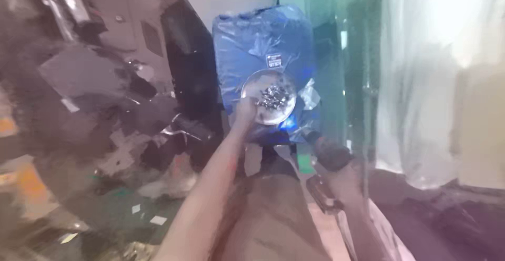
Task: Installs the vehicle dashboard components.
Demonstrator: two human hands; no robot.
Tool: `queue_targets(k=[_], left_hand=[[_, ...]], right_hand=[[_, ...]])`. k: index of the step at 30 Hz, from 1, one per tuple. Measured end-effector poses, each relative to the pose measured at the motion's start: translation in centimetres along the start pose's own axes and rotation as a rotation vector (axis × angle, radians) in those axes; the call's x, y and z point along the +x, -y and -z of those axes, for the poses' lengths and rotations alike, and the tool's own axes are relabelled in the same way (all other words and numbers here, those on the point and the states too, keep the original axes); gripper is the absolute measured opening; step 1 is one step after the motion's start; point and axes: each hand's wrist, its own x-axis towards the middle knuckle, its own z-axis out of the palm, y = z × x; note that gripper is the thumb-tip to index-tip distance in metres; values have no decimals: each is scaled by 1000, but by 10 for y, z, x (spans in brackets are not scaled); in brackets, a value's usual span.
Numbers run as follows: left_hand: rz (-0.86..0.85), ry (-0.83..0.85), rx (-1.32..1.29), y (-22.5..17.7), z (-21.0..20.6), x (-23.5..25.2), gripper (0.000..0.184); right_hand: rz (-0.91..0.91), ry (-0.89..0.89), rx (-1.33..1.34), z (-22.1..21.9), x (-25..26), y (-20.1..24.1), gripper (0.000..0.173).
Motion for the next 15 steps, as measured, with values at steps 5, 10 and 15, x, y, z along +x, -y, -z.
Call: queue_targets(k=[5, 10, 15], left_hand=[[-80, 18, 100, 19, -25, 35, 31], [-133, 21, 328, 19, -42, 46, 24], [-209, 44, 404, 10, -42, 46, 23]], right_hand=[[-19, 41, 200, -9, -21, -7, 65], [-84, 22, 88, -4, -18, -33, 67], [-26, -17, 60, -1, -8, -34, 79]])
